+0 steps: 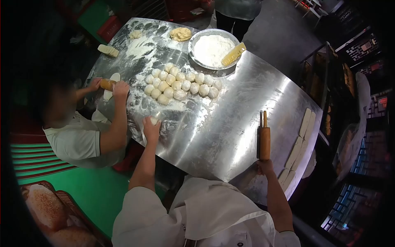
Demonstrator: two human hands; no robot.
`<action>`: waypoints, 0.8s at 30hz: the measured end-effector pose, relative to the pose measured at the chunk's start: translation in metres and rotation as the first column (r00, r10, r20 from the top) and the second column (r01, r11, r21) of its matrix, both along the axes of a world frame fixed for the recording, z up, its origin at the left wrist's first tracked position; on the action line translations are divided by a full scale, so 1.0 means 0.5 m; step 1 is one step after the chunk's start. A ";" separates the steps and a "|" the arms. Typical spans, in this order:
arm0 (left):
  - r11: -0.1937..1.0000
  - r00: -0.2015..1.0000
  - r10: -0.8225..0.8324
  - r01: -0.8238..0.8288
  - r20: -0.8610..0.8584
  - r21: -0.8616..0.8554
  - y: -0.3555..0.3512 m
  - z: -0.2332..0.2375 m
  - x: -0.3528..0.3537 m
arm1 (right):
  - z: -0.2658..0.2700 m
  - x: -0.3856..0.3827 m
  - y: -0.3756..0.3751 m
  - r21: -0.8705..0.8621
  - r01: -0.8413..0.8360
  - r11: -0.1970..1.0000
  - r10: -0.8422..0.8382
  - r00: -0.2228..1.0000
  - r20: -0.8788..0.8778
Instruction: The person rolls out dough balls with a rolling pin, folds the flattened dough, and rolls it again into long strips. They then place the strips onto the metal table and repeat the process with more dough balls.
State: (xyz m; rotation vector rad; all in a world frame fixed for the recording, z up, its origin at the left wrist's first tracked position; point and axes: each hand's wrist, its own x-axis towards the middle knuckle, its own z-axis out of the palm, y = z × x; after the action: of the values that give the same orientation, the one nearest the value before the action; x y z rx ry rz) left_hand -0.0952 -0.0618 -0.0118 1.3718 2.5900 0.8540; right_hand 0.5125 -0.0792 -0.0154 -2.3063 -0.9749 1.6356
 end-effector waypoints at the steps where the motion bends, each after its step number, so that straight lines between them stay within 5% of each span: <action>1: 0.999 1.000 0.025 -0.025 0.009 -0.047 0.017 0.010 0.034 | 0.012 -0.004 0.003 0.001 -0.005 1.000 0.005 1.000 0.002; 4: 0.991 0.993 -0.104 0.107 0.052 -0.078 0.048 0.023 0.151 | 0.025 -0.007 0.003 -0.014 -0.008 1.000 0.008 1.000 0.000; 6: 0.926 0.922 -0.352 0.368 0.159 -0.083 0.063 0.042 0.216 | 0.028 -0.008 0.008 -0.027 -0.006 1.000 0.006 1.000 -0.006; 9: 0.947 0.932 -0.318 0.304 0.173 0.104 0.128 0.040 0.243 | 0.021 -0.009 0.009 0.024 -0.047 0.999 0.046 0.998 0.035; 13: 0.990 0.980 -0.132 0.139 0.147 -0.037 0.203 0.033 0.258 | 0.030 -0.011 0.001 0.024 -0.006 1.000 0.007 0.999 -0.033; 15: 0.886 0.882 -0.416 0.448 0.223 -0.119 0.231 0.028 0.312 | 0.031 -0.010 0.000 0.019 0.010 1.000 -0.010 0.999 -0.030; 21: 0.890 0.883 -0.443 0.454 0.158 -0.042 0.268 0.041 0.414 | 0.042 -0.018 0.002 0.052 0.064 0.997 -0.061 0.997 -0.049; 24: 0.724 0.745 -0.629 0.665 0.221 -0.180 0.188 0.019 0.471 | 0.035 -0.016 0.003 0.060 -0.002 0.998 0.002 1.000 -0.006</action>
State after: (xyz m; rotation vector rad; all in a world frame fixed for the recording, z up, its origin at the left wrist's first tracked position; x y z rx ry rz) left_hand 0.1403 0.0323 -0.0022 1.8629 1.7896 0.4616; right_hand 0.5046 -0.0778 0.0021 -2.2613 -1.0107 1.5911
